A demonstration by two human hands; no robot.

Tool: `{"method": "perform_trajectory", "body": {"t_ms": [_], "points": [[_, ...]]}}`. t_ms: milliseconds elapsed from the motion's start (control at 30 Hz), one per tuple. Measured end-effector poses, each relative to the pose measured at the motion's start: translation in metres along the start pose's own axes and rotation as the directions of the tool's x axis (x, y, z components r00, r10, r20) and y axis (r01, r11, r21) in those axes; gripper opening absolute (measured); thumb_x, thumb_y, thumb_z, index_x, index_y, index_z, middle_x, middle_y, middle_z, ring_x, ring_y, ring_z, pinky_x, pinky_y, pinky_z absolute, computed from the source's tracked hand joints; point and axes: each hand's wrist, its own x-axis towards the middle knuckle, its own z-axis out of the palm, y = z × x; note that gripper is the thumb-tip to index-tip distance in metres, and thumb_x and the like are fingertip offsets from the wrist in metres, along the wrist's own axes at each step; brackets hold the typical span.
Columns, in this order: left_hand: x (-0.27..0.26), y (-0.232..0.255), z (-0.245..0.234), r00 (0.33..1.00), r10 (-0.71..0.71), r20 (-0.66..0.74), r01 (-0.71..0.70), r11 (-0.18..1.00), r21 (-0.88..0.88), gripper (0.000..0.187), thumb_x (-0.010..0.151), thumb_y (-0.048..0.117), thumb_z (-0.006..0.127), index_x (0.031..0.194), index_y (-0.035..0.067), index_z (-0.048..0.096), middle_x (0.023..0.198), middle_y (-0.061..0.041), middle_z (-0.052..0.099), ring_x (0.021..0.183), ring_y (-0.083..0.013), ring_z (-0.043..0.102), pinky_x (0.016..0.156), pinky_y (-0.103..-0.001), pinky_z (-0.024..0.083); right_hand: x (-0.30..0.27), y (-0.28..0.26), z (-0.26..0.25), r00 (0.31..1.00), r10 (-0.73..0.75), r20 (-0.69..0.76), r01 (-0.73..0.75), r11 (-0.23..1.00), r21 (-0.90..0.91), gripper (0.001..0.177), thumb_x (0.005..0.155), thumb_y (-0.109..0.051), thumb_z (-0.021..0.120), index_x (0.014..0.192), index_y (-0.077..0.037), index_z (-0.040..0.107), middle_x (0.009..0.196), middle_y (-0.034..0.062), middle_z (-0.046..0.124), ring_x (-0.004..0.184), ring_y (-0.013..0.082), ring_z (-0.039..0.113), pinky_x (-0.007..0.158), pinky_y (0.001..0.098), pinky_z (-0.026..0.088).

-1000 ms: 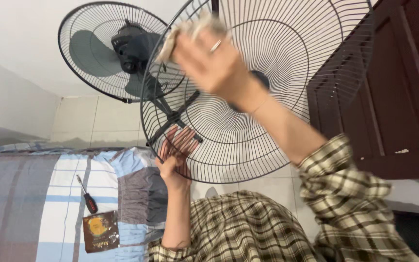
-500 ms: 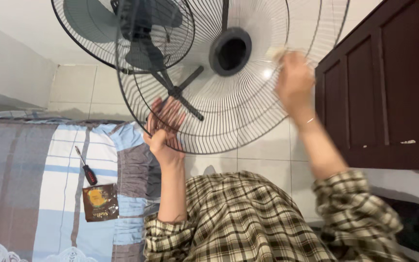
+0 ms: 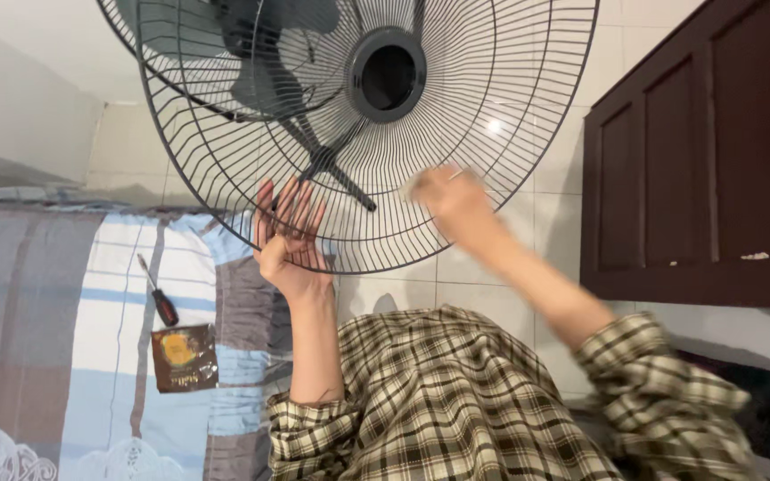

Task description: The person cleans a fan by removing the front and back grilles, wiping them with a cloth, and then reassembling the fan by securing the grilles back onto the motor housing using a screwdriver.

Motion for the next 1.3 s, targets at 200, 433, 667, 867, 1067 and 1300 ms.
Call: {"method": "perform_trajectory", "body": {"t_ms": [200,433,667,867,1067,1300], "points": [[-0.003,-0.001,0.000,1.000,0.026,-0.010,-0.027,0.999,-0.048,0.084,0.065,0.006,0.046,0.148,-0.005,0.042,0.144,-0.034,0.053,0.136,-0.0449,0.056,0.108,-0.055,0.054,0.000,0.061,-0.020,0.951,0.282,-0.128,-0.308,0.907,-0.287,0.023,0.076,0.007,0.067,0.097,-0.004,0.070,0.104,0.0113,0.066,0.095,0.0360,0.063,0.069,0.0443,0.053],[-0.002,-0.018,-0.008,0.997,0.046,-0.069,-0.047,0.999,-0.014,0.083,0.064,0.006,0.045,0.146,-0.007,0.044,0.141,-0.032,0.057,0.131,-0.0429,0.060,0.106,-0.055,0.054,0.017,-0.079,0.015,0.992,0.102,0.074,-0.126,0.850,0.511,0.032,0.068,0.008,0.062,0.096,-0.007,0.069,0.112,0.0090,0.067,0.106,0.0333,0.064,0.091,0.0411,0.054],[-0.017,-0.029,-0.016,0.990,-0.017,-0.143,0.009,0.998,-0.055,0.082,0.063,0.004,0.042,0.145,-0.007,0.045,0.136,-0.030,0.061,0.126,-0.0408,0.063,0.101,-0.052,0.057,0.005,-0.036,0.014,0.977,0.038,0.209,-0.097,0.955,0.279,0.032,0.078,0.011,0.059,0.094,-0.014,0.073,0.111,0.0033,0.068,0.110,0.0268,0.065,0.081,0.0368,0.058],[-0.031,-0.023,-0.013,0.991,0.047,-0.126,-0.045,0.999,0.017,0.079,0.067,-0.001,0.043,0.145,-0.009,0.046,0.136,-0.028,0.062,0.126,-0.0373,0.063,0.102,-0.049,0.057,-0.017,0.058,-0.021,0.887,0.455,0.077,-0.460,0.886,0.061,0.023,0.083,0.009,0.064,0.102,-0.001,0.071,0.103,0.0187,0.068,0.100,0.0382,0.064,0.085,0.0471,0.051],[-0.050,-0.040,-0.009,0.987,-0.003,-0.159,0.004,1.000,0.009,0.076,0.063,-0.002,0.042,0.138,-0.012,0.051,0.126,-0.025,0.066,0.118,-0.0327,0.068,0.096,-0.044,0.058,-0.010,-0.038,0.015,0.920,0.361,0.152,-0.386,0.773,0.504,0.028,0.079,0.007,0.061,0.102,-0.006,0.071,0.108,0.0113,0.073,0.104,0.0323,0.070,0.090,0.0401,0.056],[-0.081,-0.059,-0.026,0.990,0.081,-0.117,-0.071,0.993,0.093,0.070,0.075,-0.003,0.045,0.142,-0.020,0.057,0.126,-0.023,0.066,0.106,-0.0270,0.064,0.091,-0.032,0.050,0.012,-0.087,-0.001,0.990,-0.045,-0.132,0.104,0.868,0.485,0.045,0.080,0.005,0.069,0.124,-0.003,0.069,0.124,0.0091,0.064,0.109,0.0335,0.062,0.095,0.0420,0.054]]}}
